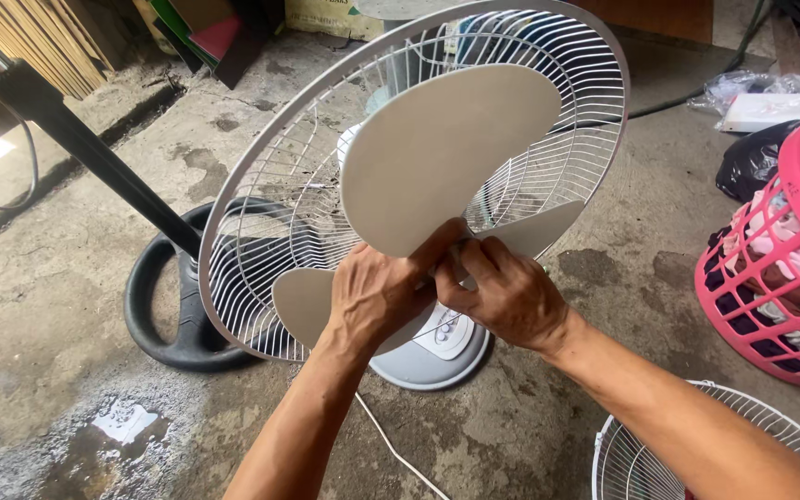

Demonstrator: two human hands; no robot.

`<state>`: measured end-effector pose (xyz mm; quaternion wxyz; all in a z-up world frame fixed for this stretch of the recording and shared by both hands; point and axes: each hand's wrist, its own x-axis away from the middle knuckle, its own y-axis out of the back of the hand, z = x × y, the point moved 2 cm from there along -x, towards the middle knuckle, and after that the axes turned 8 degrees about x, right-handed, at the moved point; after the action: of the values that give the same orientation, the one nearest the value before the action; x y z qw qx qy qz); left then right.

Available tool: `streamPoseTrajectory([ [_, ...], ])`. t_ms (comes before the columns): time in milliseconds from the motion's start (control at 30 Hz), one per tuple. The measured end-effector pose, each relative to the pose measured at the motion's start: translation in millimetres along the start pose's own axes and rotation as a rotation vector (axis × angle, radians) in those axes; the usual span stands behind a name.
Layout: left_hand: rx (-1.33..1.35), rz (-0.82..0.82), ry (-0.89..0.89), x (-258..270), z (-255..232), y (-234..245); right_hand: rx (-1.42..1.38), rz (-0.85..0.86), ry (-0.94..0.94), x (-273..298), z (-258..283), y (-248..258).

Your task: The person assembles a standing fan by attaching the front cage, inserting the fan blades, securing them with a nut, and then attaching the rear cage. The person also wipes the fan blades and cages with a cloth during the process.

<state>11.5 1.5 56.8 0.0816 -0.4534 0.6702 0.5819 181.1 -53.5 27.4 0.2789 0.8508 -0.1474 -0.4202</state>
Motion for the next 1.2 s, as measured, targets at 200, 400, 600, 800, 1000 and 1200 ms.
streamPoseTrajectory([
  [200, 0.016, 0.092, 0.003, 1.4, 2.0, -5.9, 0.084, 0.021, 0.151, 2.5, -1.6, 5.1],
  [400, 0.023, 0.078, -0.004, 8.3, 3.5, -6.0, 0.105, 0.069, 0.149, 2.2, 1.3, 5.8],
  [600, 0.062, -0.005, 0.017, -0.8, -4.0, -5.8, -0.959, -0.081, -1.512, -2.9, 47.7, 11.4],
  [800, 0.048, -0.026, 0.029, 1.2, -4.3, -6.2, -1.154, -0.254, -1.620, -21.1, 68.9, -6.3],
  [1000, 0.061, 0.046, 0.086, 1.8, -0.2, -10.9, -0.918, -0.001, -1.575, -16.8, 67.8, -2.7],
  [1200, 0.099, -0.036, 0.001, 3.9, 1.4, -6.3, -0.686, -0.027, -1.195, -10.6, 67.0, -6.4],
])
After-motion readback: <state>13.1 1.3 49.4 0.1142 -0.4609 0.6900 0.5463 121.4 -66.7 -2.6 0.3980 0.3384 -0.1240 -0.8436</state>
